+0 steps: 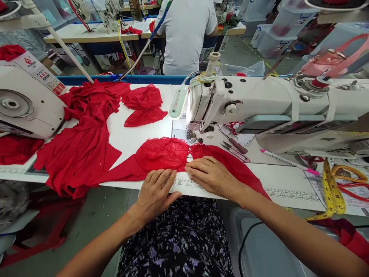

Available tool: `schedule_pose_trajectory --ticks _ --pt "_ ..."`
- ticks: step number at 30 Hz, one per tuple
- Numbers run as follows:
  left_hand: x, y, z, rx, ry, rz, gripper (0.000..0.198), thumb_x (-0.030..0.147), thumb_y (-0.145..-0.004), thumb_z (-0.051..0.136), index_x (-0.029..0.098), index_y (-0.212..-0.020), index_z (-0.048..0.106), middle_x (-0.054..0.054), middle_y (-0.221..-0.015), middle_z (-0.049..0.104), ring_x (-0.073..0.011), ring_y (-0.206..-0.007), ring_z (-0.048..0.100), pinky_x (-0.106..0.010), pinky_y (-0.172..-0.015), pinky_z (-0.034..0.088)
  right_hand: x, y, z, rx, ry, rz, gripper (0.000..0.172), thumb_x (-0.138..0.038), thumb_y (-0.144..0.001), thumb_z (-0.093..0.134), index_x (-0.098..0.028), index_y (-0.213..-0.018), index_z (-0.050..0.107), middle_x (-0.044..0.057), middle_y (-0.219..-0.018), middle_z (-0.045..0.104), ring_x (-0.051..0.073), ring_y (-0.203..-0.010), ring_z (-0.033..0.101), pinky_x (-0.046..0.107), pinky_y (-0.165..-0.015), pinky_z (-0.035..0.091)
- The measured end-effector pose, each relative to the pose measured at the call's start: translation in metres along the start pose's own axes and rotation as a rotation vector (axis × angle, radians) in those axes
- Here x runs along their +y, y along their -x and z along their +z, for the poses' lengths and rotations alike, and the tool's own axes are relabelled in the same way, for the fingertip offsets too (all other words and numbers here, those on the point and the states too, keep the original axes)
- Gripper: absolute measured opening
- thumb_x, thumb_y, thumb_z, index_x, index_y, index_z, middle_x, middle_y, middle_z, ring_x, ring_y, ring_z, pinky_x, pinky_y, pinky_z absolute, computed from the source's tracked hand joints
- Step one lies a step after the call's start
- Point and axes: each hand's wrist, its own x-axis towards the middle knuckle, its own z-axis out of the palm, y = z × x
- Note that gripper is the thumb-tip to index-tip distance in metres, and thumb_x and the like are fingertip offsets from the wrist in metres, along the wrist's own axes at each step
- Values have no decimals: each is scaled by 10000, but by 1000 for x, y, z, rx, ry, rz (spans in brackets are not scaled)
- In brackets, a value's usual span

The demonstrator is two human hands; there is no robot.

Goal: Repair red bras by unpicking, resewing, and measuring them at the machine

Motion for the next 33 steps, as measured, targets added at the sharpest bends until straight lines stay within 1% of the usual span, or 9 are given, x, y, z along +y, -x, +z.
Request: schedule_pose_trajectory --ticks 5,9,14,17,20,24,28,30,33 --pt "-33 -19 -16 19 130 -118 282 316 -990 504 191 -1218 612 -99 -1133 654 -243 -1055 576 -408 -928 452 7 -19 -10 77 54 205 237 -232 -1011 451 -193 -1080 673 67 -1080 713 208 -987 613 380 -887 444" --pt "-83 -44 -13 -2 22 -403 460 456 -905 614 140 -1237 576 -157 -1195 588 -323 -1136 519 -484 -961 433 13 -33 -3 54 203 384 350 -356 -993 471 -166 -1260 595 151 -1218 655 303 -1086 580 464 -929 433" --pt "-104 -60 -11 -208 92 -290 162 327 -885 626 172 -883 579 -73 -944 600 -245 -903 552 -362 -791 465 12 -38 4 -39 79 484 324 -464 -910 604 -194 -1086 633 89 -920 696 263 -836 611 366 -724 422" --pt "-81 -51 -30 -84 27 -290 60 213 -930 505 178 -894 538 -61 -863 587 -212 -767 545 -325 -678 435 6 -34 -1 -13 33 510 221 -384 -948 561 -210 -816 600 8 -696 638 178 -625 542 297 -607 351" --pt "-37 -21 -59 103 -22 -175 127 192 -958 440 188 -876 537 -53 -795 600 -192 -692 548 -312 -630 432 -8 -19 -12 235 90 420 180 -274 -972 490 -205 -837 588 30 -745 652 185 -694 560 317 -668 377" --pt "22 22 -75 31 470 141 240 366 -917 618 197 -1070 543 -40 -887 673 -165 -740 626 -269 -626 515 -43 17 -21 581 170 149 189 -113 -890 502 -221 -1005 605 13 -675 610 180 -635 528 340 -667 402" --pt "51 26 -52 261 595 -104 512 273 -866 705 222 -1318 471 -115 -1217 639 -246 -1139 604 -417 -971 513 -91 56 -23 574 216 72 394 -109 -868 527 -266 -1228 559 -7 -679 620 180 -615 528 375 -694 460" --pt "58 19 -36 107 737 -205 723 359 -783 790 236 -1394 424 -124 -1291 606 -277 -1182 582 -462 -1008 487 -114 75 -25 530 221 57 410 -151 -891 542 -257 -1288 542 -3 -693 639 184 -623 535 394 -707 474" --pt "69 18 -22 -260 1093 -256 518 344 -803 752 231 -1265 545 -12 -910 677 -179 -826 642 -330 -775 535 -140 103 -28 462 207 76 401 -184 -926 531 -255 -1320 541 1 -720 667 179 -634 553 402 -718 477"
